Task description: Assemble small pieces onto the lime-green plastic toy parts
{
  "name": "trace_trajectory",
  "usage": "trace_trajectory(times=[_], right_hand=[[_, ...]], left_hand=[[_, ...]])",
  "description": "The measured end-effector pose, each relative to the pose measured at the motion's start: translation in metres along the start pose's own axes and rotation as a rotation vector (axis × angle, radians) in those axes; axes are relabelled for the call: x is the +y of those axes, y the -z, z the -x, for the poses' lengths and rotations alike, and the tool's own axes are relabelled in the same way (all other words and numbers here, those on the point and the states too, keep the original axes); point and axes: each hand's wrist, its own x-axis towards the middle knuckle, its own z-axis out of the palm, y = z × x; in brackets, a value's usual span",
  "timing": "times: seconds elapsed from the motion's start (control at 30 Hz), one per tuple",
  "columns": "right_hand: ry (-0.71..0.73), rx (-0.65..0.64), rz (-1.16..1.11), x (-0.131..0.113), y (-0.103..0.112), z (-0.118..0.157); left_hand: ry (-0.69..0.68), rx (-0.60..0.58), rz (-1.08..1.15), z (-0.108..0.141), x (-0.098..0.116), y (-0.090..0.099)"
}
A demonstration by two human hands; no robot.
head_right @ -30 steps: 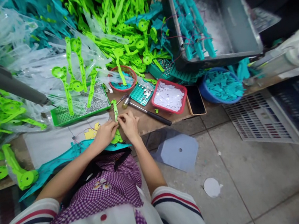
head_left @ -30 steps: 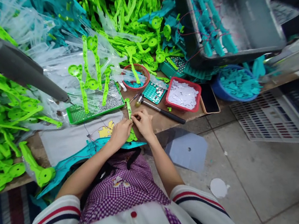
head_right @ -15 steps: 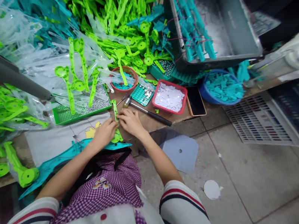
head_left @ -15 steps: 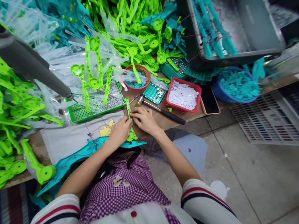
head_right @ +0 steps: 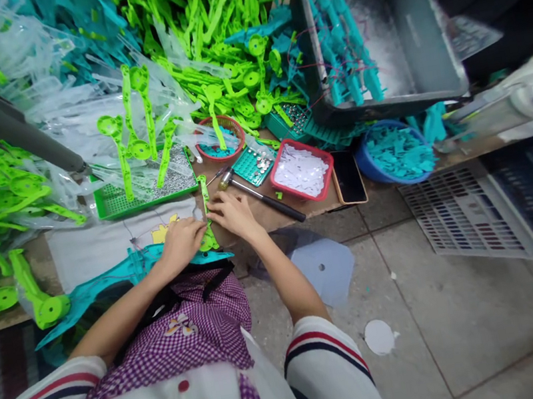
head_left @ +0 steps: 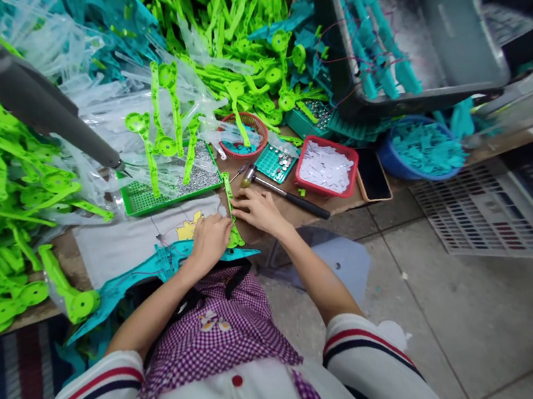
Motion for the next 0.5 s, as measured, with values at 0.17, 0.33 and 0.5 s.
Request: trace_trajectory(times=[0.17, 0.33, 0.5], right_hand=[[-0.014, 0.012, -0.023, -0.002, -0.002, 0.0], [-0.105, 0.05, -0.118, -0.004, -0.012, 0.003], [-0.179, 0.106, -0.175, -0.007, -0.023, 0.004]], left_hand=[[-0.067, 0.038, -0.08, 0.008, 0.011, -0.007], [-0.047, 0.059, -0.05, 0.011, 0.01, -0.015], [-0.02, 0.061, -0.014, 0.01, 0.01, -0.013]])
